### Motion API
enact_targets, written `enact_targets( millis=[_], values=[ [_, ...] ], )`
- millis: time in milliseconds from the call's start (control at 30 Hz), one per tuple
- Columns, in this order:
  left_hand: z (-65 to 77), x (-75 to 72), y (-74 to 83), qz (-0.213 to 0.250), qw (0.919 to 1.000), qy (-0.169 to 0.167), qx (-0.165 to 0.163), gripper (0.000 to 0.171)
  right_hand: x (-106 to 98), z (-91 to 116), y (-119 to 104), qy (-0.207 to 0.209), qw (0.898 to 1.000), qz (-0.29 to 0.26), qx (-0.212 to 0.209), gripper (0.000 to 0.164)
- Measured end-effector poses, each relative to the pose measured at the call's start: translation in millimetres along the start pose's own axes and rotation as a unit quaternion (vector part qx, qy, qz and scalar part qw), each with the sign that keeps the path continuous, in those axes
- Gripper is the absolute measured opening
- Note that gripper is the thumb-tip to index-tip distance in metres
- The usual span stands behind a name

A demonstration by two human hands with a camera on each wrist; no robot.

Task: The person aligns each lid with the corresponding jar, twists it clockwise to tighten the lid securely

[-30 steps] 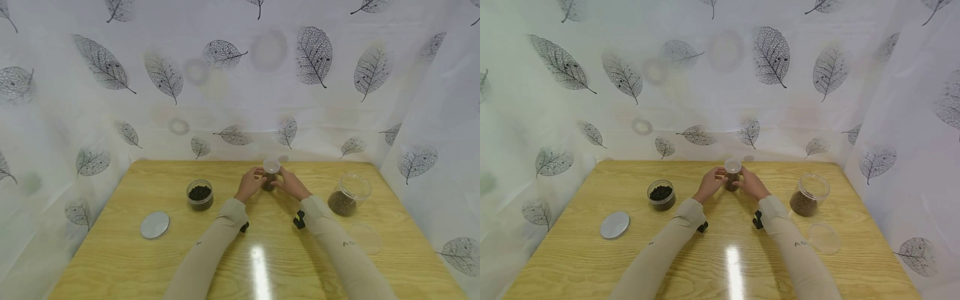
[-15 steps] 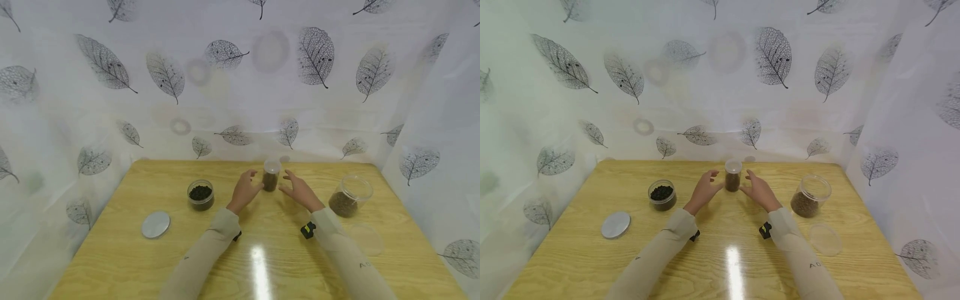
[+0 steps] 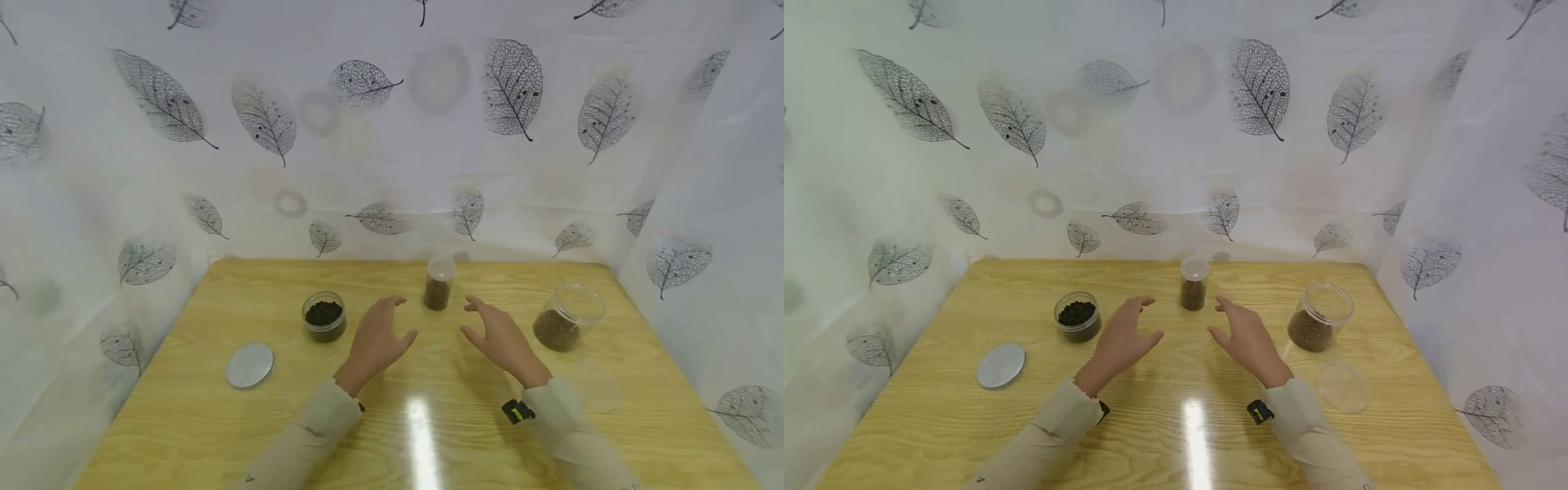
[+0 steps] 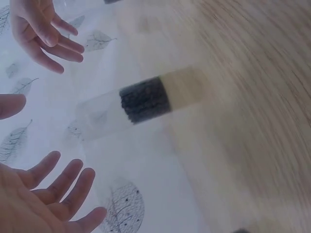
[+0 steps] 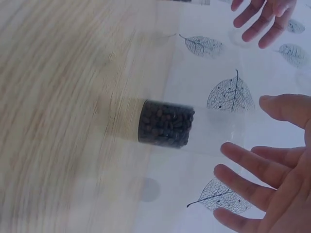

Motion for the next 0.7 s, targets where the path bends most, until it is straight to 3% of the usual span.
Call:
enact_targets(
  millis=[233, 400, 700],
  values=[
    [25.5, -25.2, -1.8, -0.058, 0.9970, 0.040, 0.032, 0.059, -3.2, 9.1, -28.7, 0.065, 0.994, 0.021, -0.082, 0.056],
    [40.5, -43.7, -12.0, -0.085, 0.9921, 0.081, 0.045, 0.060, 2.8, 7.7, -43.8, 0.063, 0.992, -0.014, -0.106, 0.057],
    [58.4, -81.0, -41.3, -0.108, 0.9874, 0.116, 0.007, 0.065, 21.3, -11.2, -65.3, 0.050, 0.990, -0.060, -0.118, 0.062]
  ],
)
Point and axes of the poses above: each hand's wrist, its own z-axis away from the middle knuckle, its own x-axis out of the palm, y = z × x, the point moved 8 cm from there along -z, towards the middle knuckle, and after that the axes turned 1 degree about -y, right-handed, at the moved point
